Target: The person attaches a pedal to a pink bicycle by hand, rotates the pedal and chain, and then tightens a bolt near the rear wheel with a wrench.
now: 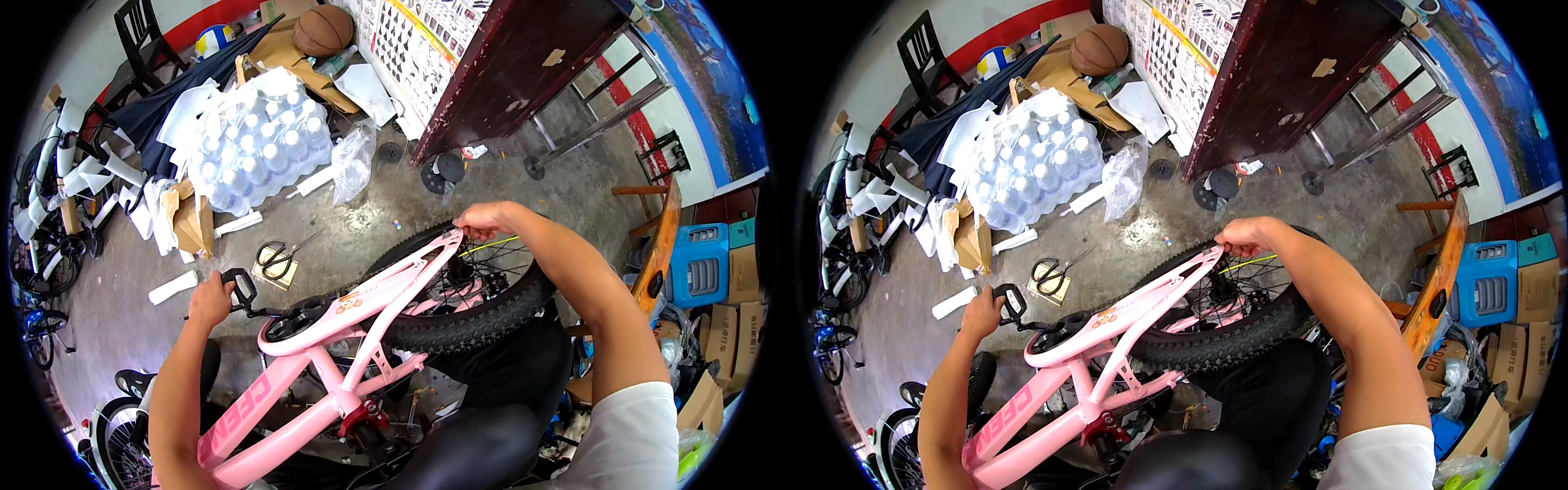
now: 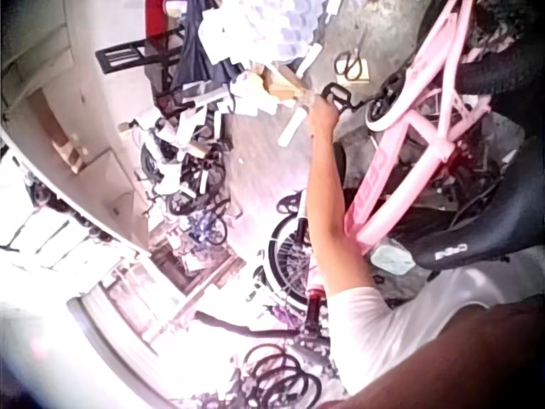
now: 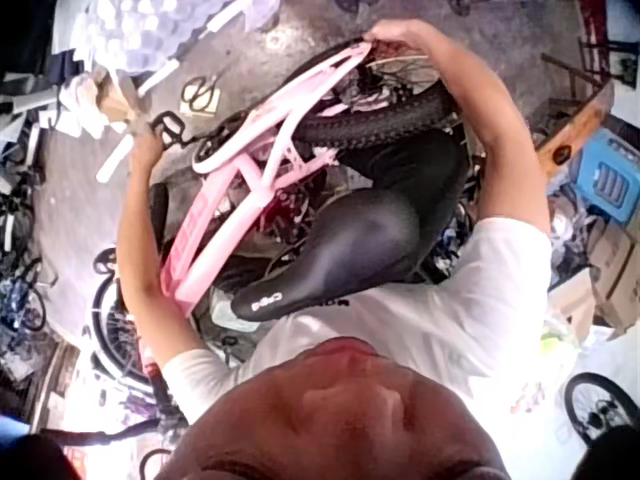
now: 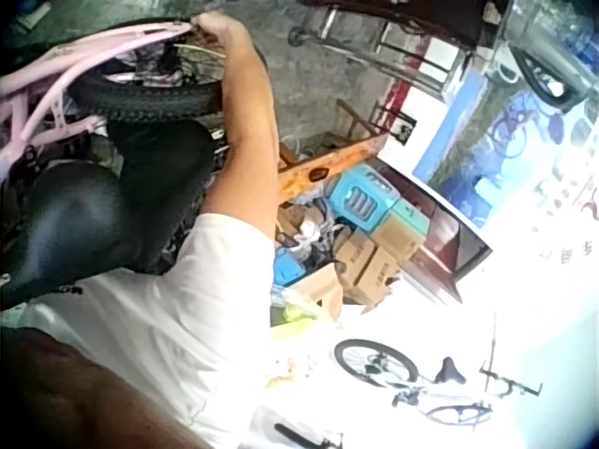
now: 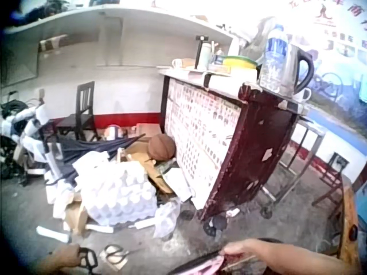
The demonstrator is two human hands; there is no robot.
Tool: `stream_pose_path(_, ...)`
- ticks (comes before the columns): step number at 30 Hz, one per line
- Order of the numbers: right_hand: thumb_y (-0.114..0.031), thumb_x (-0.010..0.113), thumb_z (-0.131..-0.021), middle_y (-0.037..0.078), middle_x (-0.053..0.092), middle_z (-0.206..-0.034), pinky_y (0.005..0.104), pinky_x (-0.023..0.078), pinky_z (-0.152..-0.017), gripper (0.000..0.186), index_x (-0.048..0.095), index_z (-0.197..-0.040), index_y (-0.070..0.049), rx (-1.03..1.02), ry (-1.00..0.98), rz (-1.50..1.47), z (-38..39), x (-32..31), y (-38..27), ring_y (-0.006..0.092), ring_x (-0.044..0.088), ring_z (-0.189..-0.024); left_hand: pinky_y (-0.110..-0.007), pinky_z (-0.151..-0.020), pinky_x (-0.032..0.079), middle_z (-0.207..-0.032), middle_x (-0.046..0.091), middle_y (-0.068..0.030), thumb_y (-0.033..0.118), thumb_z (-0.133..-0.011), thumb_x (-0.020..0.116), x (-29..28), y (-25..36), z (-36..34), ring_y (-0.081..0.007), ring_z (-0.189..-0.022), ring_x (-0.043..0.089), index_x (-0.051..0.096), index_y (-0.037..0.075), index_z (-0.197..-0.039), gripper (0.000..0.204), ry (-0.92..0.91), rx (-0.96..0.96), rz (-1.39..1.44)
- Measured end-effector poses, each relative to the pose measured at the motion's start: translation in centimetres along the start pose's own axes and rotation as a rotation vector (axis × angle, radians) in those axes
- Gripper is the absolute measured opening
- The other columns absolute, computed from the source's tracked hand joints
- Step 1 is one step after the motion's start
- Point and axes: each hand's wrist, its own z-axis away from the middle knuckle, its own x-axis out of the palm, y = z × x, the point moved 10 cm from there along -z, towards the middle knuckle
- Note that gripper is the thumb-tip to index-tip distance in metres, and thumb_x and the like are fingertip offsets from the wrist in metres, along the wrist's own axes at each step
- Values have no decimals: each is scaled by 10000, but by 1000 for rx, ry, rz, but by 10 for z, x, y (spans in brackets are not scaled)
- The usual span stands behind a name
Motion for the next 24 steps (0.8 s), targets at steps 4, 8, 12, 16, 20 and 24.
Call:
stream_pose_path(4,-290,538,-909,-28,453,-679,296,341,-546,168,547,-839,-138,33,-58,9,8,4,-2,117,436,-586,-576,-790,507,-921,676,-313,363,-990,560,2,0,0,-493,-895,657,507,-10,-1057,383,15,24,9)
stream_pose_path(8,-262,533,-903,-54,435,-651,281,300,-535,177,557,-761,-159,40,-38,-17,1,4,0,96,395,-566,-574,-805,508,-935,679,-309,368,-993,554,3,-1,-2,-494,-915,658,515,-10,-1074,388,7,18,1)
stream_pose_path(12,-228,514,-901,-57,415,-626,285,284,-528,179,538,-735,-165,21,-60,-14,-9,1,4,96,372,-551,-575,-817,506,-947,679,-310,370,-992,554,3,2,-2,-493,-928,657,519,-10,-1084,393,-12,-3,-11)
stream_pose_path(16,-306,554,-931,-49,443,-639,308,314,-541,247,573,-761,-128,-20,-17,68,-13,1,-1,112,393,-568,-577,-828,501,-964,678,-315,380,-992,549,4,-2,-3,-493,-946,656,521,-7,-1090,400,-26,-10,11)
stream_pose_path(20,-342,639,-928,-17,570,-787,297,416,-668,268,651,-876,-79,-289,262,58,16,-9,-44,122,486,-717,-579,-832,497,-977,677,-316,390,-994,538,4,-3,-3,-495,-961,653,524,-3,-1096,406,-47,-36,24)
stream_pose_path(24,-266,713,-879,28,696,-996,288,467,-862,234,729,-1017,-78,-389,94,79,25,1,-61,128,613,-913,-583,-831,495,-978,678,-310,393,-995,539,-2,1,0,-498,-963,651,522,-1,-1088,405,-23,-29,22)
